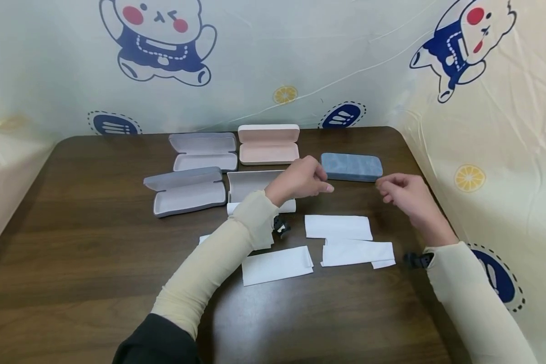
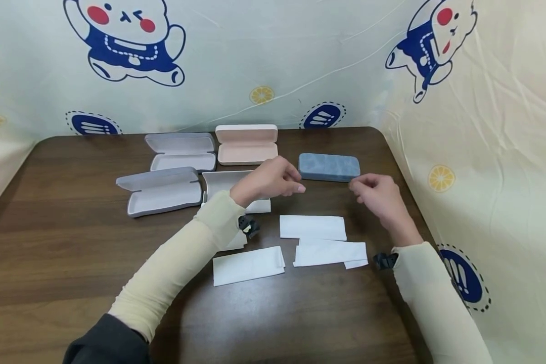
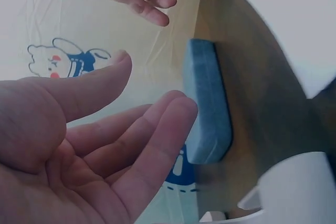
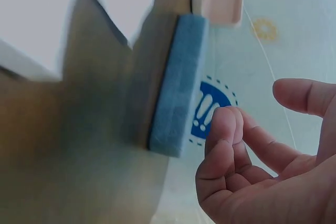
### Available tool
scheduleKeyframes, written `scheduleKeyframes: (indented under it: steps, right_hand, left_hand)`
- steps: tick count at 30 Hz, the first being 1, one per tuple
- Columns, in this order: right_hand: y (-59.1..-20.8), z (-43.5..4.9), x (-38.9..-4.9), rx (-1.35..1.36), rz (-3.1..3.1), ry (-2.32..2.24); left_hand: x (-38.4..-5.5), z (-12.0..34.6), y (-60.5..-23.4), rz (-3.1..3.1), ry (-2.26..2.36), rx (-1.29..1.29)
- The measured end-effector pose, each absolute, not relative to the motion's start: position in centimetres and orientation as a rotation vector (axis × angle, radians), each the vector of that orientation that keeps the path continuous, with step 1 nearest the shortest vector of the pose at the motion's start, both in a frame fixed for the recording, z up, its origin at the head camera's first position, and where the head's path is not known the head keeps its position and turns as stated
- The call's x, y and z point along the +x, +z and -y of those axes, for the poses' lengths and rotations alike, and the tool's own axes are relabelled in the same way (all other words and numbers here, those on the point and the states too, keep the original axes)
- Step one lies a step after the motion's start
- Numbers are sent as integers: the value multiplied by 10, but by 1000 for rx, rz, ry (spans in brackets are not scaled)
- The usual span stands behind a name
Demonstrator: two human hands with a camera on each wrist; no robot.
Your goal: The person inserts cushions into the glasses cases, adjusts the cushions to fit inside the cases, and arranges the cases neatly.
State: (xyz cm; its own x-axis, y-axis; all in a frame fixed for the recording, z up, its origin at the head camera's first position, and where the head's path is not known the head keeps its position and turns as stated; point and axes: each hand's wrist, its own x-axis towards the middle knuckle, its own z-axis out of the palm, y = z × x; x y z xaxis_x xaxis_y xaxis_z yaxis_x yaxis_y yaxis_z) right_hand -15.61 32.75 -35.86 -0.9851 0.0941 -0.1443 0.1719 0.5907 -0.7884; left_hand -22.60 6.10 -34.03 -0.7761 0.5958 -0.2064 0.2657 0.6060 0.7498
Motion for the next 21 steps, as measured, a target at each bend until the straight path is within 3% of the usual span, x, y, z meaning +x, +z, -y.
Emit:
scheduleKeyframes:
  steps: [21]
  right_hand:
    - [-387, -321, -119, 81, -2651, -1079]
  left_hand:
    - [-185, -47, -369, -2562, 539, 847]
